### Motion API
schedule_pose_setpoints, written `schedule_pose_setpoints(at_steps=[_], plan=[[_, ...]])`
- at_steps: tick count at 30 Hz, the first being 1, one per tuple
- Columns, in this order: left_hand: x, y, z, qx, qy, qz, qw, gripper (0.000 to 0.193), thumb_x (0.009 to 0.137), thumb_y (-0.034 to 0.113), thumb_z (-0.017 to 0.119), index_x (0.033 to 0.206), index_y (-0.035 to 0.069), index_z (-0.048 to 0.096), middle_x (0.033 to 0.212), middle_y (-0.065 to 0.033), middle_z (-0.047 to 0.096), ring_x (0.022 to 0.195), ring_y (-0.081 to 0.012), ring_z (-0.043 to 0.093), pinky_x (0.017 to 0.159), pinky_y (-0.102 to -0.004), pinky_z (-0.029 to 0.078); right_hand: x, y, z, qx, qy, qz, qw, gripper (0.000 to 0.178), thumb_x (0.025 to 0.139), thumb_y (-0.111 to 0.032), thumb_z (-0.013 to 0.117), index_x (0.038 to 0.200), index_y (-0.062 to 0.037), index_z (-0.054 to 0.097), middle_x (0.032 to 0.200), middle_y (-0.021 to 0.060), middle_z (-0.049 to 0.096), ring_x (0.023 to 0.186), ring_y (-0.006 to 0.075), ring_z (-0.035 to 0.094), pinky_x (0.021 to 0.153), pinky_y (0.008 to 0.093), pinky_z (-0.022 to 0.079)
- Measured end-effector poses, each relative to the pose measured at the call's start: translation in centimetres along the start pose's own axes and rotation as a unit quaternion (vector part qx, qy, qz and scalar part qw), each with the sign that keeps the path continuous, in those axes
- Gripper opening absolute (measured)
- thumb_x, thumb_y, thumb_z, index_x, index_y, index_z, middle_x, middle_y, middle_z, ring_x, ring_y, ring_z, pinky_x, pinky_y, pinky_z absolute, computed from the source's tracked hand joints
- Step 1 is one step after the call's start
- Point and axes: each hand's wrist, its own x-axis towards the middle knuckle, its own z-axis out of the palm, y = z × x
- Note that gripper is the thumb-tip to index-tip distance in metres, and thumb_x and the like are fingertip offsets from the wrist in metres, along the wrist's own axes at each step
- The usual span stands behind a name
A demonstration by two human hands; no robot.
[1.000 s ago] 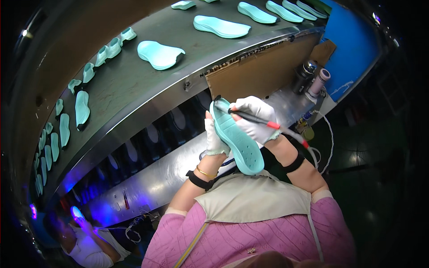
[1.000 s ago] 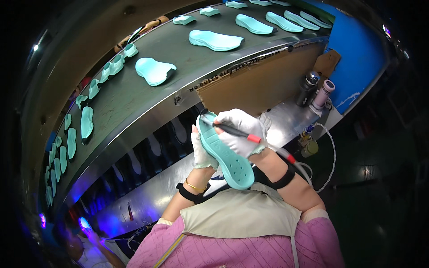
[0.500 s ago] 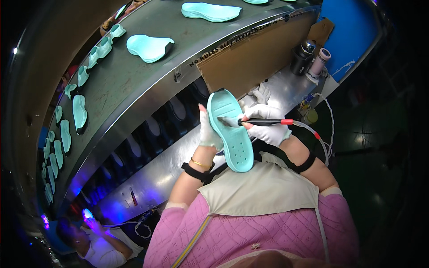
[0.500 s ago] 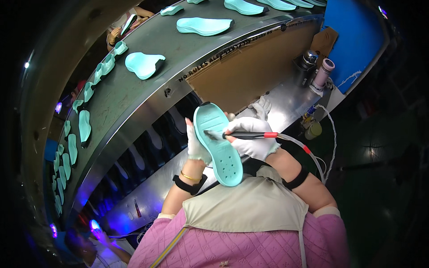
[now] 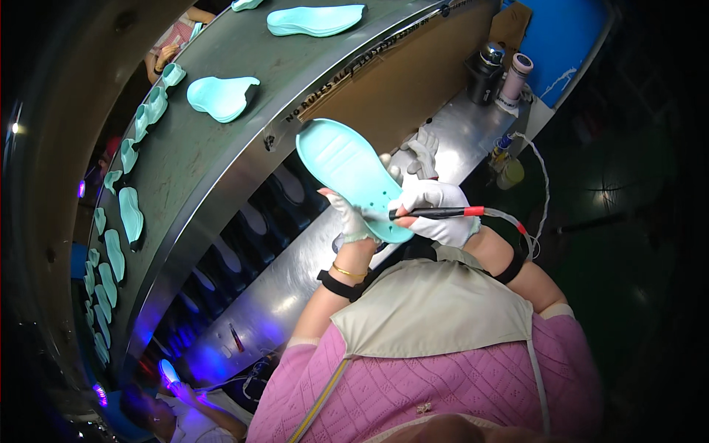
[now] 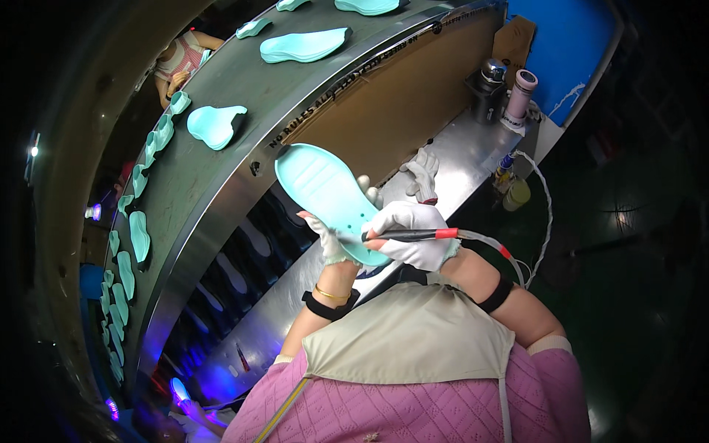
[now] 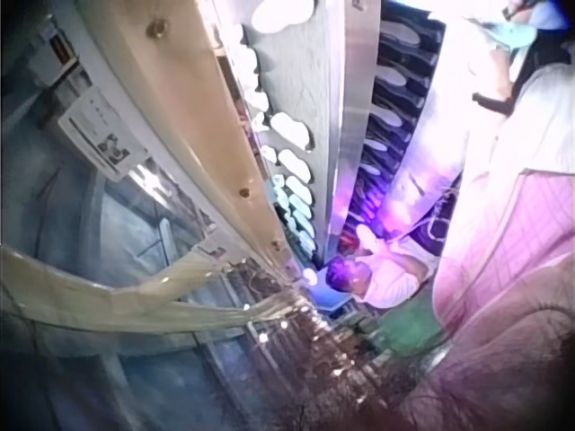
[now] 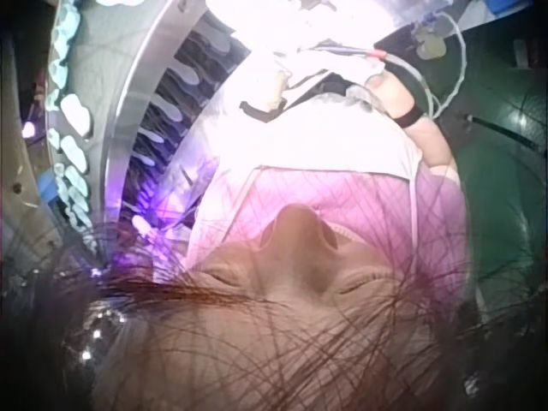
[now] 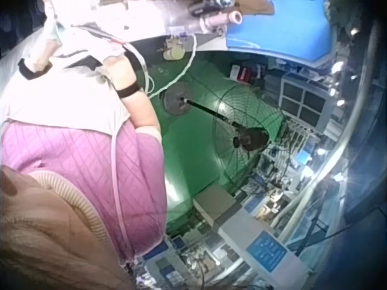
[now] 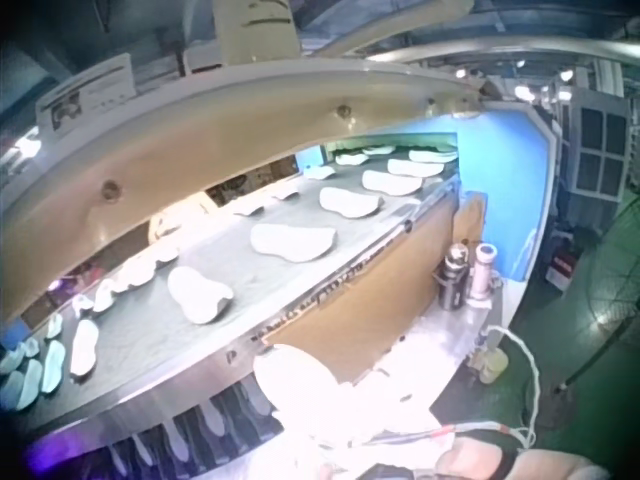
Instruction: Applying glue or primer to the bottom of shoe soles using a brush.
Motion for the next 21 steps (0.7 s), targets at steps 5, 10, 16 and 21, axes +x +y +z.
schedule_pose_setpoints(at_steps=[5,10,16,21], plan=[[1.0,0.7,0.5,-0.072,-0.052,0.004,0.996,0.103,0.056,0.080,0.057,0.131,0.011,0.041,0.122,-0.0186,0.054,0.100,-0.0354,0.058,0.085,-0.0465,0.050,0.3,-1.4,-0.1,0.001,0.097,0.113,0.989,0.011,0.077,0.000,0.071,0.085,-0.0015,0.062,0.088,0.0071,0.067,0.082,0.0099,0.062,0.075,0.0240,0.051],[2.3,1.8,-0.1,-0.109,-0.142,-0.027,0.983,0.102,0.056,0.080,0.058,0.129,0.011,0.044,0.120,-0.0180,0.055,0.099,-0.0345,0.059,0.083,-0.0460,0.051,-0.1,-1.4,0.0,-0.026,-0.003,0.086,0.996,0.013,0.078,-0.001,0.070,0.088,-0.0024,0.061,0.088,0.0060,0.066,0.082,0.0111,0.062,0.076,0.0255,0.051],[2.0,3.4,0.5,0.029,-0.196,-0.062,0.978,0.105,0.058,0.081,0.055,0.130,0.006,0.042,0.118,-0.0177,0.056,0.101,-0.0336,0.059,0.086,-0.0447,0.052,0.7,-2.2,-1.2,0.069,0.011,0.145,0.987,0.016,0.077,0.001,0.070,0.090,-0.0026,0.062,0.097,0.0076,0.065,0.090,0.0136,0.062,0.082,0.0274,0.050],[2.4,5.3,-0.1,0.216,-0.161,-0.117,0.956,0.110,0.059,0.086,0.046,0.130,0.002,0.042,0.118,-0.0192,0.055,0.102,-0.0319,0.059,0.085,-0.0420,0.052,1.8,-3.2,-1.6,-0.123,-0.192,0.132,0.965,0.019,0.071,-0.001,0.075,0.086,-0.0041,0.064,0.095,0.0075,0.065,0.087,0.0177,0.062,0.079,0.0289,0.049]])
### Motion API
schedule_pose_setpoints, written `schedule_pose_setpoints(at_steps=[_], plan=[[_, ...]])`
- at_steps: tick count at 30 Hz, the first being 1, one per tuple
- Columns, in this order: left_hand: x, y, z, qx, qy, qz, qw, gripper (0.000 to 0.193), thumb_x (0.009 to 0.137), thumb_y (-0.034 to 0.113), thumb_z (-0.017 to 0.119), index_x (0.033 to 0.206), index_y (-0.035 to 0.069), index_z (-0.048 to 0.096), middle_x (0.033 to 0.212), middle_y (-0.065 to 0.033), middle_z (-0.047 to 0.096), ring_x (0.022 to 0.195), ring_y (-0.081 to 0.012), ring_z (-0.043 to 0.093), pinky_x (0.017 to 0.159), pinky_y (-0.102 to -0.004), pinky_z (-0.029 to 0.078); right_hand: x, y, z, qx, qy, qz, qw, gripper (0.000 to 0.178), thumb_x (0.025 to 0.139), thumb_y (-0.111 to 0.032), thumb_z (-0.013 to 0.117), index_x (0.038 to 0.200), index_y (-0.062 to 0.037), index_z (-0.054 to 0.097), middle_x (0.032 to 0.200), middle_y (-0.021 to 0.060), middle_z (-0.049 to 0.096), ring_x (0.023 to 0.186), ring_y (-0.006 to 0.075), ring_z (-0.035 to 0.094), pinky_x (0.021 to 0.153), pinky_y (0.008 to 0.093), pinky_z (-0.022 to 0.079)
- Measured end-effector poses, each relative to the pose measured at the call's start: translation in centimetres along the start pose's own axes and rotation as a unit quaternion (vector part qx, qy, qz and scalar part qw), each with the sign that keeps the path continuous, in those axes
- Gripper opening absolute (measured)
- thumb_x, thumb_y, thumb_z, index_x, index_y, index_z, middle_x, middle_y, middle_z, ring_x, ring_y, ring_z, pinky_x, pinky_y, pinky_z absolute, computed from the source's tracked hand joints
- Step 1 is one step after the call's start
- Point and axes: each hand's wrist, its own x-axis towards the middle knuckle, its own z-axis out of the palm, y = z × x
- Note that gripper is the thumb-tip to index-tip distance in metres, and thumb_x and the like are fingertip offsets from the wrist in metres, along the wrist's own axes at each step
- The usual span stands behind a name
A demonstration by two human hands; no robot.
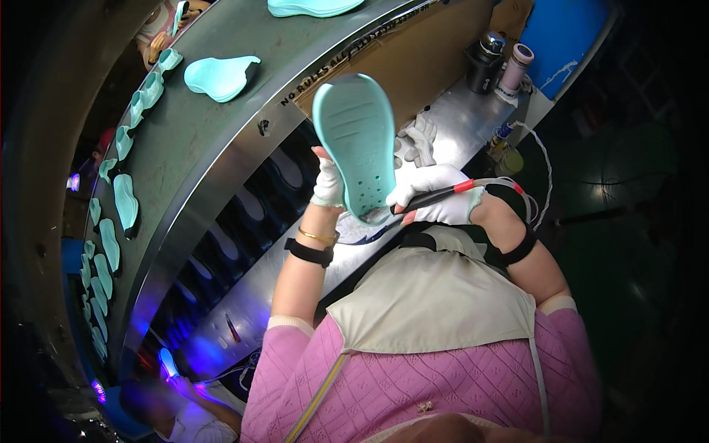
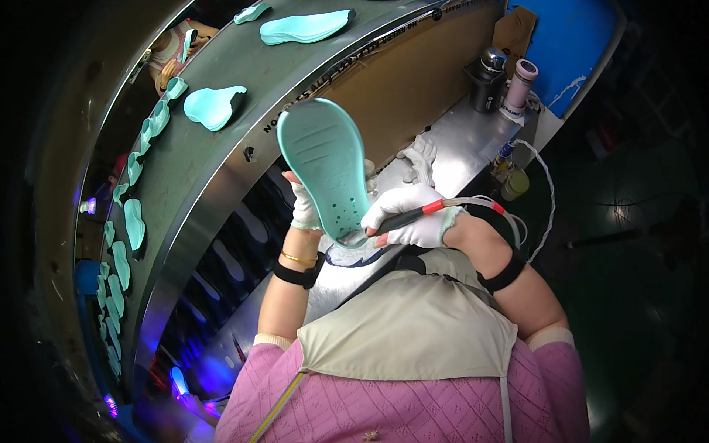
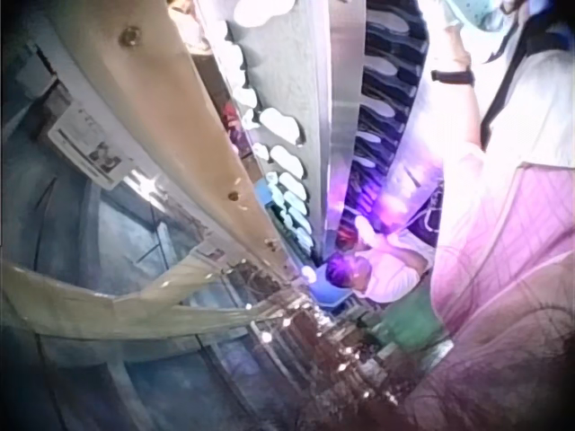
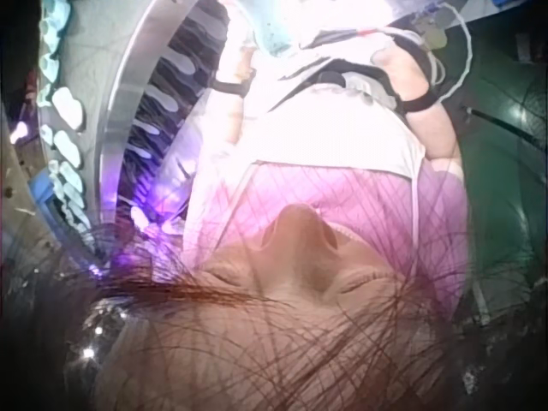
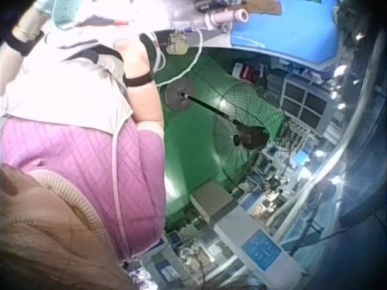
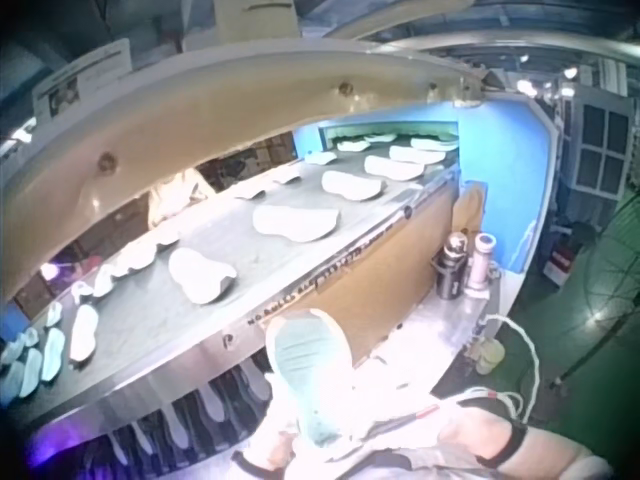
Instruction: Applying glue or primer to the bottom of shoe soles using a brush.
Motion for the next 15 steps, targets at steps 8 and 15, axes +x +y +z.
schedule_pose_setpoints(at_steps=[8,15], plan=[[-0.2,1.0,-0.3,0.109,0.010,-0.072,0.991,0.092,0.078,0.075,0.037,0.134,0.002,0.040,0.125,-0.0168,0.053,0.107,-0.0257,0.058,0.087,-0.0388,0.051,0.2,0.0,-0.7,0.029,0.033,-0.126,0.991,0.012,0.074,-0.001,0.072,0.082,-0.0043,0.064,0.092,0.0061,0.064,0.086,0.0171,0.062,0.079,0.0283,0.049],[1.0,0.7,-2.1,0.118,0.039,-0.106,0.987,0.071,0.091,0.063,0.029,0.129,0.006,0.046,0.113,-0.0127,0.060,0.094,-0.0215,0.064,0.081,-0.0353,0.054,0.1,1.3,0.4,-0.025,0.002,-0.062,0.998,0.014,0.070,0.006,0.063,0.078,-0.0045,0.060,0.089,0.0071,0.062,0.083,0.0191,0.061,0.078,0.0285,0.048]])
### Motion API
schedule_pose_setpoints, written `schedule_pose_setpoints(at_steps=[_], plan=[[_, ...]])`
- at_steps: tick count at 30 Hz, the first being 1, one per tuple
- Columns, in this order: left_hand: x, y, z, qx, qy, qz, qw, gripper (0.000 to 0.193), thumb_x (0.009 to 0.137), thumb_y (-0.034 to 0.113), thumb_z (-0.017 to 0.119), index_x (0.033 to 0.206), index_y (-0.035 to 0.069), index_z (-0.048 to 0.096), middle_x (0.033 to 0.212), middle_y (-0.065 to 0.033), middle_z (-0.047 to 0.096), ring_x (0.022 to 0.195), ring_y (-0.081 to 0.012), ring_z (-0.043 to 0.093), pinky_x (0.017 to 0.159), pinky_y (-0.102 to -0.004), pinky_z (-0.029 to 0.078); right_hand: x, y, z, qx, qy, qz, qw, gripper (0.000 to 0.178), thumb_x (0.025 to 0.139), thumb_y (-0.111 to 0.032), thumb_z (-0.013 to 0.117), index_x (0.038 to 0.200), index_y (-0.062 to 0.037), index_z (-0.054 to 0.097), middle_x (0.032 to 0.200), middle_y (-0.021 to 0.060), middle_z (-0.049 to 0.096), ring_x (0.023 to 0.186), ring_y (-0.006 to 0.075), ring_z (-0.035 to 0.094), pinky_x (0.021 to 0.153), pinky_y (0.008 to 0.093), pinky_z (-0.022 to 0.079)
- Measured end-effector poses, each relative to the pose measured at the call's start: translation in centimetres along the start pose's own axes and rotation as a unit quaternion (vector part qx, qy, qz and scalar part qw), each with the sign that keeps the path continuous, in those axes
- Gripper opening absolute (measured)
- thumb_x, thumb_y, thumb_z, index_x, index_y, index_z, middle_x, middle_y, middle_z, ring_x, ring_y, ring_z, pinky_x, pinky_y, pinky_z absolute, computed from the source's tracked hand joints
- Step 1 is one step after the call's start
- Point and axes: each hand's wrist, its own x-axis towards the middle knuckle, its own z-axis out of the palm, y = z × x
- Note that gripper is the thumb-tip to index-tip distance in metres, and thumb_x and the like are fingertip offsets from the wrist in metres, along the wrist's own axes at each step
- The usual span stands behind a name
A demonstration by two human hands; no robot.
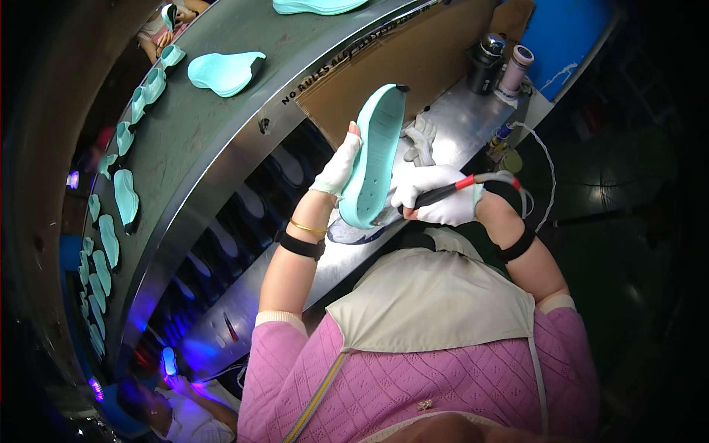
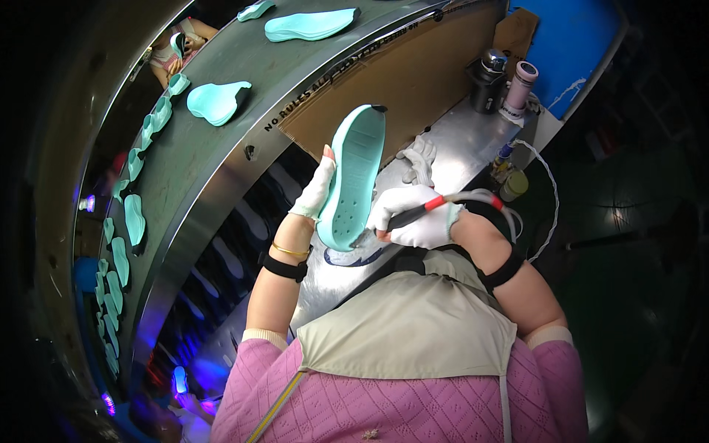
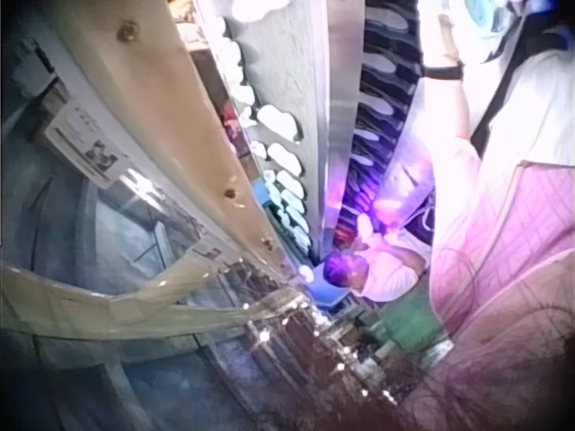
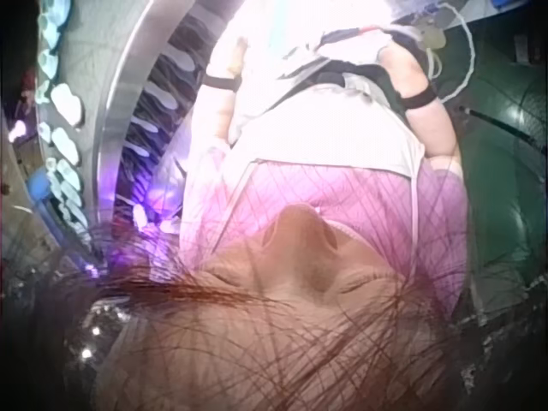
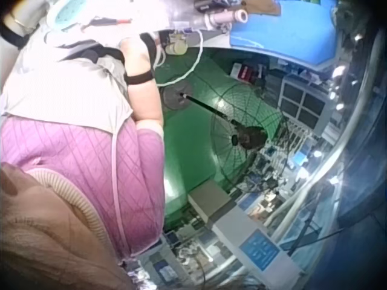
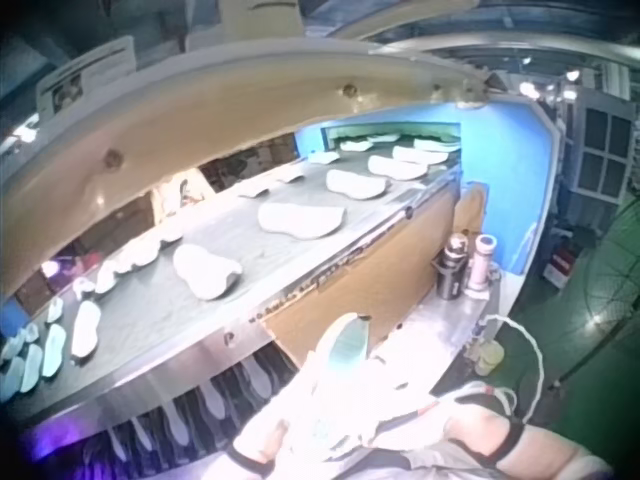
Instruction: Applying glue or primer to the bottom of shoe soles using a brush.
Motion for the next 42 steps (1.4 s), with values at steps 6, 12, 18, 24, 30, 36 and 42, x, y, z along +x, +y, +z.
schedule_pose_setpoints(at_steps=[6,12,18,24,30,36,42], plan=[[-0.1,0.5,1.0,0.002,0.038,-0.013,0.999,0.064,0.094,0.057,0.029,0.130,0.007,0.046,0.112,-0.0117,0.060,0.092,-0.0198,0.063,0.080,-0.0326,0.053,0.4,0.0,-1.5,0.011,0.072,-0.031,0.997,0.022,0.066,0.015,0.052,0.079,-0.0023,0.057,0.089,0.0072,0.057,0.084,0.0176,0.057,0.078,0.0291,0.048],[-2.8,3.1,1.7,0.074,0.020,0.166,0.983,0.086,0.079,0.071,0.043,0.130,0.001,0.042,0.119,-0.0126,0.056,0.104,-0.0208,0.058,0.088,-0.0342,0.049,-0.3,-1.8,-3.0,-0.047,0.061,-0.043,0.996,0.022,0.068,0.015,0.055,0.082,-0.0030,0.057,0.093,0.0076,0.059,0.085,0.0173,0.058,0.074,0.0278,0.048],[-4.6,0.6,-2.0,-0.335,-0.113,0.032,0.935,0.077,0.085,0.068,0.037,0.131,0.006,0.046,0.120,-0.0141,0.058,0.101,-0.0305,0.060,0.090,-0.0451,0.049,-0.2,-2.7,-2.0,0.146,0.210,0.037,0.966,0.015,0.080,0.005,0.064,0.090,-0.0038,0.057,0.097,0.0080,0.060,0.084,0.0132,0.059,0.076,0.0262,0.047],[-3.9,-3.3,5.0,-0.359,-0.005,0.089,0.929,0.058,0.085,0.041,0.059,0.128,0.005,0.047,0.120,-0.0152,0.056,0.108,-0.0306,0.057,0.097,-0.0475,0.044,1.4,0.3,-0.8,0.175,0.344,0.102,0.917,0.010,0.082,-0.005,0.065,0.091,-0.0050,0.059,0.083,0.0011,0.065,0.078,0.0069,0.060,0.070,0.0206,0.048],[-3.3,-5.9,5.9,-0.302,0.018,0.098,0.948,0.066,0.086,0.054,0.052,0.130,0.005,0.042,0.120,-0.0123,0.055,0.105,-0.0287,0.057,0.090,-0.0403,0.049,3.5,0.8,0.9,0.128,0.363,-0.022,0.923,0.012,0.080,-0.007,0.068,0.089,-0.0058,0.060,0.083,0.0014,0.064,0.078,0.0068,0.060,0.073,0.0207,0.048],[-3.6,-4.8,6.6,-0.342,0.079,0.092,0.932,0.056,0.093,0.055,0.035,0.123,0.009,0.048,0.113,-0.0093,0.058,0.100,-0.0242,0.059,0.085,-0.0380,0.050,2.1,-1.0,1.7,0.139,0.333,0.110,0.926,0.008,0.079,-0.004,0.067,0.086,-0.0033,0.064,0.084,0.0010,0.065,0.079,0.0067,0.060,0.075,0.0208,0.049],[-1.8,-5.4,5.5,-0.348,0.080,0.172,0.918,0.062,0.094,0.053,0.029,0.134,0.007,0.037,0.123,-0.0178,0.053,0.110,-0.0322,0.053,0.097,-0.0428,0.042,1.1,-2.1,3.2,-0.173,0.249,-0.035,0.952,0.009,0.074,-0.001,0.067,0.082,-0.0056,0.064,0.080,0.0051,0.066,0.076,0.0134,0.064,0.074,0.0238,0.051]])
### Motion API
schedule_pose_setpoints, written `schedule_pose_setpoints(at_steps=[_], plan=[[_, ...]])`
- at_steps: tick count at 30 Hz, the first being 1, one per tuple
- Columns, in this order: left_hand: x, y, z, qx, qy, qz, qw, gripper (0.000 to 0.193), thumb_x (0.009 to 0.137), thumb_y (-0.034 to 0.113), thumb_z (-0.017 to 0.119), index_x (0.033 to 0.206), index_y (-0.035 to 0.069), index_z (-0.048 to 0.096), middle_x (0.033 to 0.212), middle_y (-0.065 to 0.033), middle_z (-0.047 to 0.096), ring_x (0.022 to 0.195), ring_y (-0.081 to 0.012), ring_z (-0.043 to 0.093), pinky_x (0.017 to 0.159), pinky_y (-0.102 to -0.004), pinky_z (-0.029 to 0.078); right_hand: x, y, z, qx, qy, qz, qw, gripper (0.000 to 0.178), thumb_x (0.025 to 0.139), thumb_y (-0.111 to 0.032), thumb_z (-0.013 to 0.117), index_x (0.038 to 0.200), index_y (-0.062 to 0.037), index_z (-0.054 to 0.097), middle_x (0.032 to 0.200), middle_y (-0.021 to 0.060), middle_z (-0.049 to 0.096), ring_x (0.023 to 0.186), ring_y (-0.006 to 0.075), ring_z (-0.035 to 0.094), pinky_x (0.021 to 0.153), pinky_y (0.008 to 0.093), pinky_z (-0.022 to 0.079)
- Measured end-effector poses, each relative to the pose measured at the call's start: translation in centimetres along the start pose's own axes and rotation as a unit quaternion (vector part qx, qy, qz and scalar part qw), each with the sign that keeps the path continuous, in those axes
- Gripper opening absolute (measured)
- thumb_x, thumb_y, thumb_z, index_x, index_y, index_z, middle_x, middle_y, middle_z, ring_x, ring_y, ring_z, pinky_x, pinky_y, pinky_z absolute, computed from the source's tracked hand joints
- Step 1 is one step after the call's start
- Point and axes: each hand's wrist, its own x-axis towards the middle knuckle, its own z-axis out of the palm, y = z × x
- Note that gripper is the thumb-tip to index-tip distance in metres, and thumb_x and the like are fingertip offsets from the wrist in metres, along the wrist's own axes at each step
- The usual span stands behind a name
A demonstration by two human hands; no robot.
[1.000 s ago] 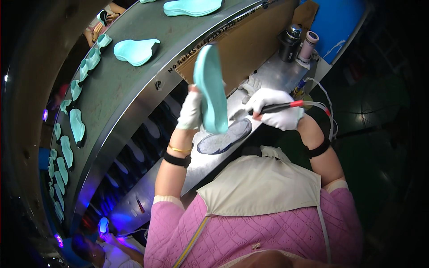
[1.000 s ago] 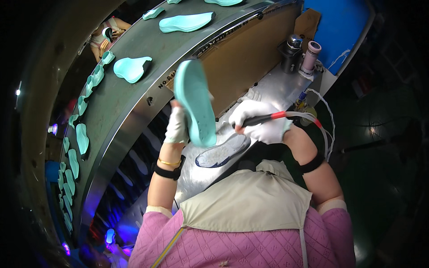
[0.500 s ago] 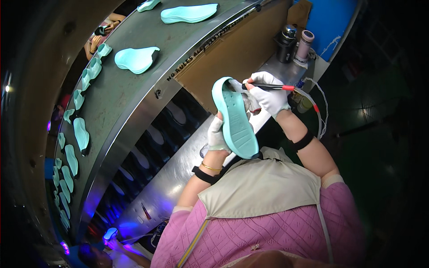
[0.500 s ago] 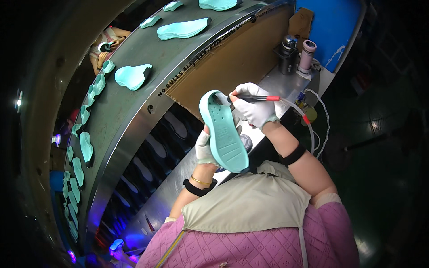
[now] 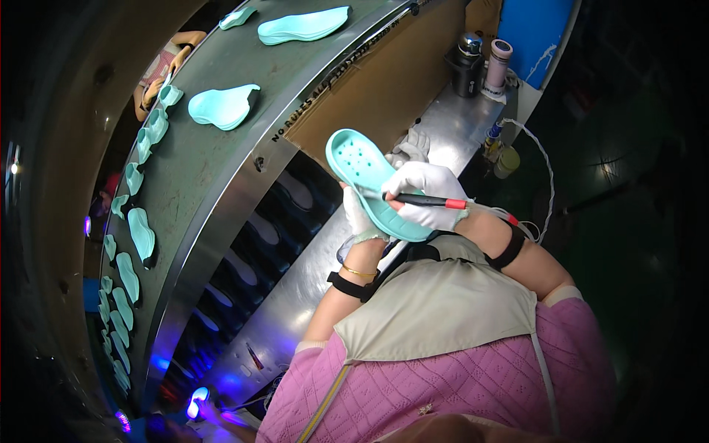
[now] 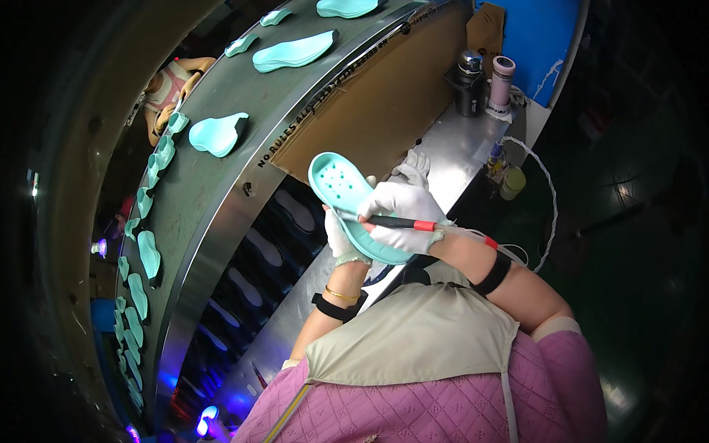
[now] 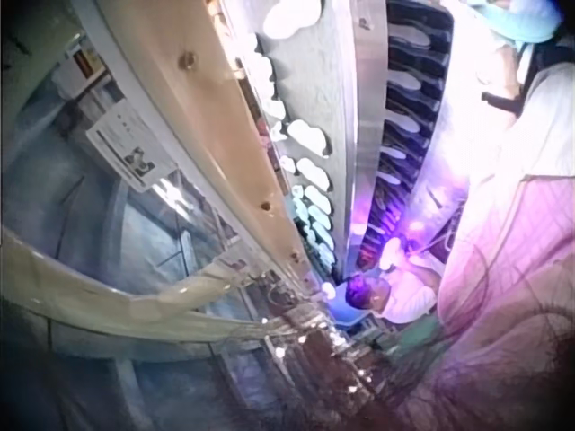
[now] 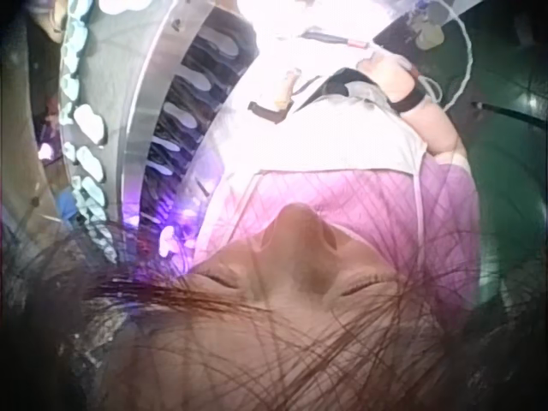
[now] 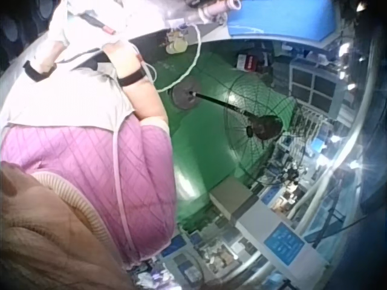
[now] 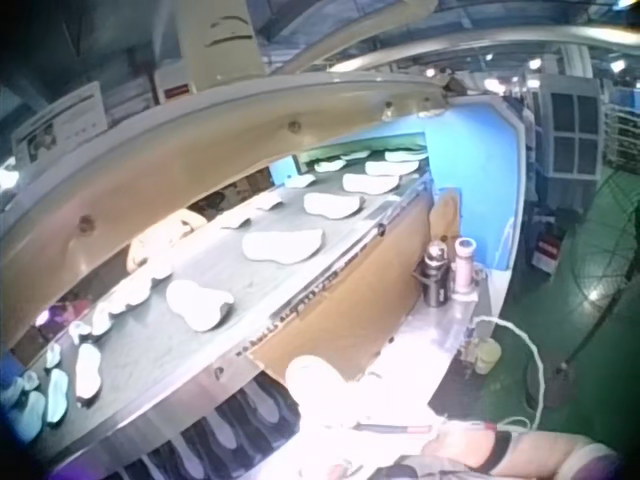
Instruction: Applying glue or primer to the bottom of shoe soles using a brush.
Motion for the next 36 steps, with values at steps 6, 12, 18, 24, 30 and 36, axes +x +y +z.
schedule_pose_setpoints(at_steps=[6,12,18,24,30,36], plan=[[0.4,1.2,0.2,-0.036,-0.062,0.001,0.997,0.065,0.093,0.057,0.028,0.135,0.008,0.037,0.123,-0.0193,0.053,0.113,-0.0354,0.052,0.098,-0.0461,0.042,-1.0,-0.1,0.2,0.082,0.020,0.047,0.995,0.012,0.072,-0.004,0.069,0.083,-0.0082,0.065,0.079,0.0054,0.065,0.075,0.0172,0.064,0.073,0.0266,0.050],[0.7,2.4,0.2,-0.028,0.011,0.006,1.000,0.078,0.085,0.067,0.038,0.133,0.006,0.040,0.122,-0.0193,0.053,0.112,-0.0356,0.051,0.096,-0.0472,0.043,-1.3,-0.1,-0.4,0.307,-0.003,0.223,0.925,0.006,0.079,-0.001,0.067,0.084,-0.0012,0.065,0.090,0.0034,0.066,0.084,0.0069,0.061,0.076,0.0224,0.049],[-2.1,1.7,2.3,-0.073,-0.209,-0.063,0.973,0.077,0.088,0.062,0.035,0.140,0.006,0.030,0.137,-0.0208,0.039,0.114,-0.0370,0.048,0.097,-0.0471,0.041,-0.9,0.8,-0.6,0.260,0.059,0.145,0.953,0.009,0.079,0.000,0.067,0.087,-0.0010,0.064,0.089,0.0044,0.064,0.083,0.0086,0.060,0.078,0.0226,0.048],[-1.5,2.1,1.7,0.005,-0.052,-0.016,0.999,0.075,0.087,0.062,0.036,0.141,0.010,0.030,0.139,-0.0177,0.038,0.127,-0.0387,0.038,0.102,-0.0516,0.036,-2.1,-1.4,0.8,0.199,-0.025,0.093,0.975,0.009,0.077,-0.004,0.072,0.082,-0.0033,0.064,0.083,0.0054,0.066,0.080,0.0124,0.062,0.075,0.0266,0.049],[-1.2,2.7,2.3,0.026,-0.051,0.000,0.998,0.079,0.085,0.064,0.040,0.142,0.010,0.030,0.142,-0.0186,0.034,0.127,-0.0391,0.037,0.101,-0.0541,0.037,-1.7,-1.0,0.1,0.139,-0.017,0.042,0.989,0.010,0.075,0.001,0.072,0.082,0.0001,0.065,0.086,0.0080,0.066,0.079,0.0113,0.062,0.071,0.0240,0.049],[-0.2,3.9,1.6,0.035,-0.066,-0.054,0.996,0.076,0.087,0.061,0.039,0.140,0.008,0.032,0.137,-0.0218,0.039,0.123,-0.0408,0.042,0.100,-0.0551,0.038,-1.5,-0.6,-0.2,0.202,-0.020,0.096,0.974,0.012,0.073,0.000,0.073,0.082,0.0003,0.065,0.087,0.0059,0.066,0.082,0.0128,0.062,0.076,0.0257,0.049]])
